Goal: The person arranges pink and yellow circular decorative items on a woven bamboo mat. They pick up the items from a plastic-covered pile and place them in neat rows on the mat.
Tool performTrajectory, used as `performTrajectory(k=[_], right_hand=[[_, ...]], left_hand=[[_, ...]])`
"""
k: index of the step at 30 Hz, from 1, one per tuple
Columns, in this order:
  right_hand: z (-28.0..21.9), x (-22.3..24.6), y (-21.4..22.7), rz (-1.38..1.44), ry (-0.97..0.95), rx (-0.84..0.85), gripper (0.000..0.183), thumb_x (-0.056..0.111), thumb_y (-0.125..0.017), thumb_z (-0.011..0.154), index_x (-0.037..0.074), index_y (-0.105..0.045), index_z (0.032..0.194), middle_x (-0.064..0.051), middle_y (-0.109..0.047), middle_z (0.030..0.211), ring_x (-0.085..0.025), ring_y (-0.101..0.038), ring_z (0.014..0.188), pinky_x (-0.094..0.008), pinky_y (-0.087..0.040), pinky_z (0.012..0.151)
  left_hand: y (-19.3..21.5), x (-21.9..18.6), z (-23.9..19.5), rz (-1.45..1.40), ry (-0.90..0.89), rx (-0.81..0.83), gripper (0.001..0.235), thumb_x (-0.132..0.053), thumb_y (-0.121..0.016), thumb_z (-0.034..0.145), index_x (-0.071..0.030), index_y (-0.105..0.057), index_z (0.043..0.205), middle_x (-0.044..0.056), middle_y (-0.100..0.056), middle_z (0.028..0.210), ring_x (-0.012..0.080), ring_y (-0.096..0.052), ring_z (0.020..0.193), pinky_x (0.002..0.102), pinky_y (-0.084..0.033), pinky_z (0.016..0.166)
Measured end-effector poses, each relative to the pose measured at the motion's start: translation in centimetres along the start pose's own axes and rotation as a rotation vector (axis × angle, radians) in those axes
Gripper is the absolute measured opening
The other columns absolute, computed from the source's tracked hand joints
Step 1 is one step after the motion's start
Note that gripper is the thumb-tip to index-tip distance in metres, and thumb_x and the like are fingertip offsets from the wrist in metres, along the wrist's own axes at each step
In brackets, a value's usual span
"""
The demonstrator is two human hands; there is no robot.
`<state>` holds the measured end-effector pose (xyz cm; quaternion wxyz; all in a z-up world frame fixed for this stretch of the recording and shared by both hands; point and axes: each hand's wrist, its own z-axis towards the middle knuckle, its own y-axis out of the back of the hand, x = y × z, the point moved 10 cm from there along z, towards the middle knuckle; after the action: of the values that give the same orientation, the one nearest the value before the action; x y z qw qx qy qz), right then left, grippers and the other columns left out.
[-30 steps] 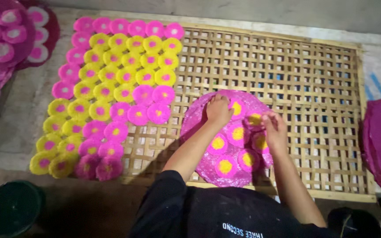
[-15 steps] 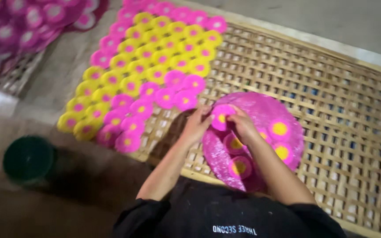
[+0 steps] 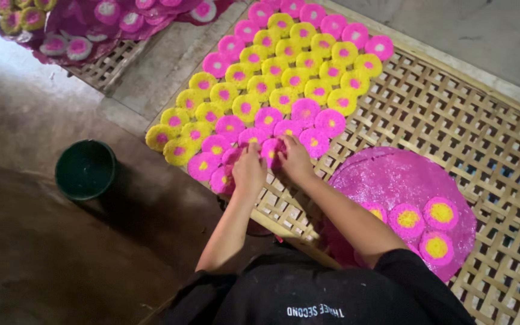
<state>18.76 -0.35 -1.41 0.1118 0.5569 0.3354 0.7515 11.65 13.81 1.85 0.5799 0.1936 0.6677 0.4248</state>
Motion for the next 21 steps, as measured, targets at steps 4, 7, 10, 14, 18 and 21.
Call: performTrajectory(k=[4,7,10,14,18,21], right_hand=[[-1.4,3.1,3.1,-0.147,0.167,-0.118,0.054,0.009,-0.077,0.081,0.001,-0.059,0.131,-0.024,-0.058,0.122,-0.046,-0.058,0.110,-0.050,-0.050,0.094],[-3.4,2.9,7.6,-0.065,0.106,-0.201,0.046,0.008,-0.077,0.084,0.005,-0.063,0.128,-0.019,-0.060,0.114,-0.039,-0.060,0.103,-0.045,-0.052,0.088],[-7.5,-1.5,14.5,0.065,-0.118,-0.311,0.037,0.007,-0.076,0.086,0.008,-0.067,0.123,-0.012,-0.063,0.108,-0.025,-0.065,0.092,-0.035,-0.055,0.080],[-15.1,-6.0,27.8,0.098,-0.118,-0.605,0.029,0.006,-0.071,0.099,0.006,-0.064,0.128,-0.005,-0.062,0.114,-0.015,-0.062,0.099,-0.029,-0.054,0.088],[-24.0,-10.5,35.5,0.217,-0.246,-0.782,0.023,0.005,-0.067,0.103,0.005,-0.063,0.126,0.000,-0.060,0.114,-0.009,-0.059,0.100,-0.024,-0.050,0.089],[-28.7,-12.6,36.5,0.319,-0.294,-0.819,0.019,0.005,-0.065,0.106,0.004,-0.063,0.125,0.000,-0.060,0.108,-0.007,-0.055,0.095,-0.022,-0.047,0.085]], left_hand=[[1.4,-1.7,-0.1,0.050,-0.007,-0.017,0.043,-0.012,-0.069,0.086,-0.007,-0.057,0.127,0.020,-0.061,0.124,0.0427,-0.068,0.091,0.053,-0.054,0.072],[2.1,-4.5,-1.1,-0.041,-0.105,-0.071,0.038,-0.008,-0.066,0.087,-0.007,-0.060,0.125,0.021,-0.058,0.132,0.0412,-0.068,0.095,0.051,-0.055,0.071],[-0.8,-9.3,-3.7,-0.252,-0.265,-0.003,0.039,-0.004,-0.060,0.083,-0.008,-0.065,0.122,0.016,-0.063,0.129,0.0347,-0.070,0.093,0.046,-0.057,0.076],[-9.1,-18.4,-9.0,-0.270,-0.603,0.282,0.025,-0.016,-0.070,0.091,-0.010,-0.072,0.115,0.012,-0.066,0.116,0.0343,-0.066,0.104,0.046,-0.054,0.087],[-16.3,-24.8,-13.2,-0.249,-0.750,0.422,0.033,-0.026,-0.075,0.085,-0.011,-0.072,0.114,0.011,-0.065,0.116,0.0316,-0.062,0.111,0.046,-0.050,0.094],[-21.7,-26.7,-14.4,-0.046,-0.695,0.515,0.041,-0.032,-0.079,0.082,-0.007,-0.069,0.113,0.016,-0.061,0.114,0.0339,-0.058,0.111,0.049,-0.047,0.092]])
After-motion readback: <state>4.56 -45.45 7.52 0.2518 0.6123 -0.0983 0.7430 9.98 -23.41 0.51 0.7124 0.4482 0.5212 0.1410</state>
